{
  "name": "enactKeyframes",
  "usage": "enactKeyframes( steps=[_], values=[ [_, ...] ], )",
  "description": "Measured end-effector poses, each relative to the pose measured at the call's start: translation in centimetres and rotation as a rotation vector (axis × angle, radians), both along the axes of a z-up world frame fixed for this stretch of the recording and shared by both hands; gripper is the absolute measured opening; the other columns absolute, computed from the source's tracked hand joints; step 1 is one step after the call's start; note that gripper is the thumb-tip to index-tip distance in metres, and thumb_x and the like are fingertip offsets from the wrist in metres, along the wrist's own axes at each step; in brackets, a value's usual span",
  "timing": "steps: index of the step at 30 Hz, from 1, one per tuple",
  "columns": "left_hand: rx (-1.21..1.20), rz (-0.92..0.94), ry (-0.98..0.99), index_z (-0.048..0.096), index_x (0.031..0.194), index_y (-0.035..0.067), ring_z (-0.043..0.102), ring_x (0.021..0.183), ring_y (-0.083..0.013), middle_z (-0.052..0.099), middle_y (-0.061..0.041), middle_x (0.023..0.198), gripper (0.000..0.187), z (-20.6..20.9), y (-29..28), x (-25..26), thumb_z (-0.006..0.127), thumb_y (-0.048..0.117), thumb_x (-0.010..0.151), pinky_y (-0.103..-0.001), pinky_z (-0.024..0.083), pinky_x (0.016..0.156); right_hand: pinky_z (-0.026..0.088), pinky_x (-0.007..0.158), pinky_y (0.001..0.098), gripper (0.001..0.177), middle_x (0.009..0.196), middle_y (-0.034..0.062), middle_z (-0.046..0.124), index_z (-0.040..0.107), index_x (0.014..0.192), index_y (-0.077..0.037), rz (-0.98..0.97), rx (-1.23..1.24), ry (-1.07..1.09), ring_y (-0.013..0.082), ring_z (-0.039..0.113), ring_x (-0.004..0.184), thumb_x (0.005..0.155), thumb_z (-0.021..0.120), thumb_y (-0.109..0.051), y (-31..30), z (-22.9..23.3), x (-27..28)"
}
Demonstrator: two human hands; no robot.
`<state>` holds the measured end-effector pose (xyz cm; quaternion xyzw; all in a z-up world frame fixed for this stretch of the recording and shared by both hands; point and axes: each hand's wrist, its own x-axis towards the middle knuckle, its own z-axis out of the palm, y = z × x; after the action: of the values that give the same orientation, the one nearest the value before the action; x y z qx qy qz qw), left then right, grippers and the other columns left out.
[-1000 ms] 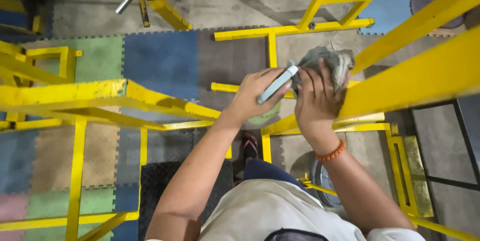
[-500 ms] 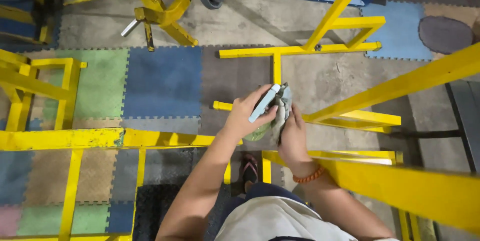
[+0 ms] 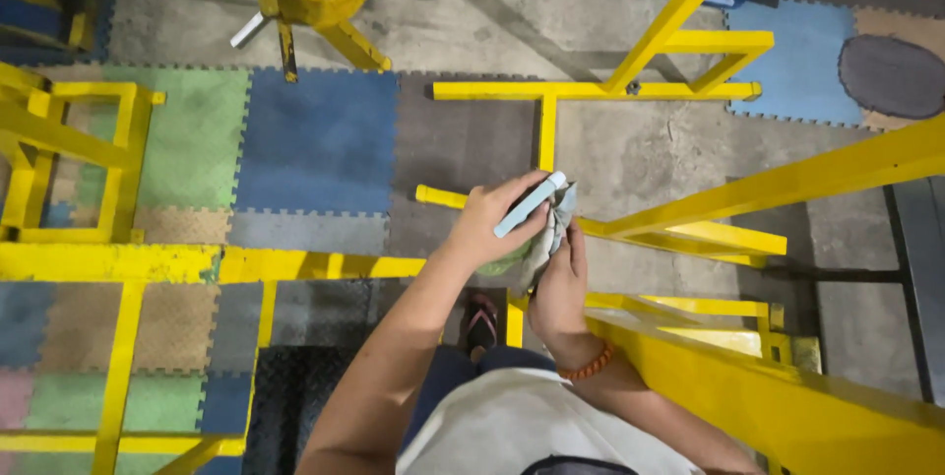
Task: Cleaning and sanitizing yellow exercise machines and a red weight bench using a spray bottle and cloth.
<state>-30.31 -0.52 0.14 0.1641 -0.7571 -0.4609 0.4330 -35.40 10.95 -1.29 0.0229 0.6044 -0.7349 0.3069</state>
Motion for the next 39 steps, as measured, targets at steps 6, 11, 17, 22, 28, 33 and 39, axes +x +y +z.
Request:
enactKeyframes(
  steps=[6,11,17,22,28,33,39],
  values=[
    [0.019,0.009,-0.018,0.072,0.121,0.007,0.076,0.083,-0.0362,0.078,-0.016,0.093,0.036,0.2,0.8,-0.2,0.076,0.010,0.085,-0.042,0.062,0.065,0.051,0.103,0.0521,0.041,0.137,0.0159,0.061,0.050,0.147,-0.011,0.038,-0.036,0.035,0.0302,0.059,0.124,0.109,0.037,-0.020,0.8,-0.9,-0.1],
    [-0.008,0.017,-0.018,0.071,0.121,0.007,0.075,0.085,-0.0376,0.077,-0.018,0.097,0.037,-0.2,0.8,-0.5,0.076,0.011,0.085,-0.044,0.062,0.068,0.055,0.095,0.0451,0.039,0.125,0.0105,0.064,0.053,0.145,-0.011,-0.006,-0.036,0.004,0.0242,0.063,0.111,0.108,0.040,-0.020,0.1,0.4,0.0],
    [-0.017,0.009,-0.027,0.070,0.123,0.009,0.075,0.090,-0.0367,0.077,-0.016,0.102,0.039,-0.4,0.8,-0.5,0.076,0.013,0.085,-0.045,0.062,0.073,0.058,0.088,0.0376,0.035,0.116,0.0069,0.069,0.058,0.138,-0.014,-0.032,-0.054,-0.005,0.0191,0.066,0.102,0.107,0.043,-0.019,-0.2,0.7,-0.1],
    [-0.025,0.019,-0.004,0.071,0.122,0.009,0.076,0.091,-0.0349,0.078,-0.015,0.101,0.036,0.3,0.9,-1.0,0.075,0.013,0.086,-0.043,0.063,0.075,0.058,0.083,0.0359,0.035,0.117,0.0080,0.070,0.056,0.140,-0.013,-0.021,-0.087,0.006,0.0207,0.068,0.102,0.109,0.040,-0.020,0.4,-1.4,-1.2],
    [-0.031,-0.030,0.013,0.069,0.123,0.008,0.076,0.089,-0.0365,0.077,-0.015,0.101,0.035,1.5,1.0,-1.6,0.073,0.013,0.089,-0.043,0.062,0.073,0.060,0.091,0.0421,0.036,0.125,0.0140,0.069,0.055,0.141,-0.014,-0.077,-0.148,0.008,0.0259,0.068,0.111,0.109,0.041,-0.019,0.2,-1.1,-1.4],
    [-0.046,-0.094,0.022,0.068,0.123,0.010,0.075,0.089,-0.0383,0.077,-0.016,0.099,0.033,2.5,1.0,-2.5,0.070,0.013,0.090,-0.045,0.062,0.072,0.057,0.097,0.0433,0.036,0.134,0.0122,0.066,0.053,0.143,-0.017,-0.083,-0.168,-0.004,0.0254,0.064,0.119,0.109,0.043,-0.022,0.0,0.6,-1.6],
    [-0.081,-0.187,0.013,0.067,0.124,0.011,0.075,0.093,-0.0378,0.077,-0.015,0.101,0.035,2.5,0.0,-3.7,0.070,0.016,0.090,-0.046,0.062,0.076,0.050,0.107,0.0538,0.043,0.147,0.0186,0.056,0.045,0.150,-0.015,-0.088,-0.233,0.015,0.0353,0.055,0.134,0.107,0.043,-0.019,-0.3,1.7,-1.7]
  ],
)
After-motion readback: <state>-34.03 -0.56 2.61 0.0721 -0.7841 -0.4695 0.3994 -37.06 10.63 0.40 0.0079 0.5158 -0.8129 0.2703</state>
